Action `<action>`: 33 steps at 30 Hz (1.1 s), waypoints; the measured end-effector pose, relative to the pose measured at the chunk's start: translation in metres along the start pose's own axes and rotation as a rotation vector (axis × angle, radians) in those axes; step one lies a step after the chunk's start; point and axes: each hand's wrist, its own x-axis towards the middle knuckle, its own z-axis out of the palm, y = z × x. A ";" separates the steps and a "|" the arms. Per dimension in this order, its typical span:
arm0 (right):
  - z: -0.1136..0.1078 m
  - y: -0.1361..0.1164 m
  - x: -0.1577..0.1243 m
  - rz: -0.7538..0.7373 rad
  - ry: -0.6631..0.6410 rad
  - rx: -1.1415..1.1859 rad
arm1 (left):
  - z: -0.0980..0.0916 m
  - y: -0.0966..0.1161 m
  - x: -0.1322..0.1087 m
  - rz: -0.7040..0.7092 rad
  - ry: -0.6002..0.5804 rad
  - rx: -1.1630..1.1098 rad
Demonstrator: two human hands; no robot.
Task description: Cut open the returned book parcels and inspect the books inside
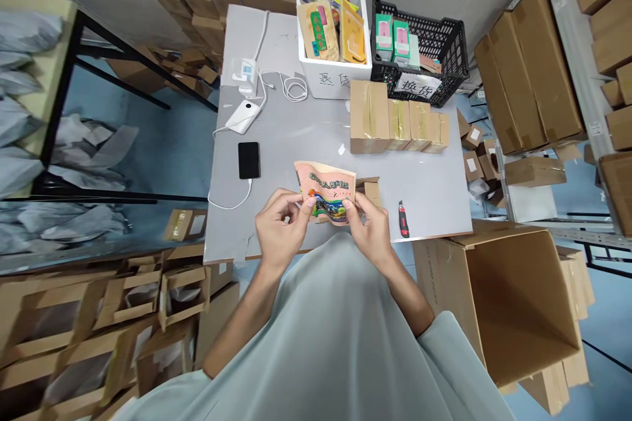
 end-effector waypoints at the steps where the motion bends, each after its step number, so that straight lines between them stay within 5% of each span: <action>1: 0.000 0.000 -0.001 -0.014 0.009 -0.026 | -0.001 0.001 0.000 0.017 0.008 0.008; 6: 0.000 0.006 0.007 -0.009 0.104 -0.038 | -0.003 0.011 0.000 0.056 0.023 0.020; 11: 0.009 -0.001 0.006 0.077 0.370 0.115 | 0.001 0.008 0.003 -0.075 0.065 0.001; 16: 0.030 -0.010 -0.008 0.091 0.154 0.070 | 0.012 0.003 -0.009 -0.030 0.077 0.008; 23: 0.034 -0.002 0.000 0.109 0.183 0.033 | 0.015 0.007 -0.022 0.180 -0.053 -0.003; 29: -0.001 0.006 0.020 0.208 0.105 0.229 | -0.014 -0.005 0.009 -0.092 -0.095 -0.054; 33: -0.014 0.009 0.020 0.226 0.026 0.263 | -0.023 -0.011 0.024 -0.185 -0.334 -0.224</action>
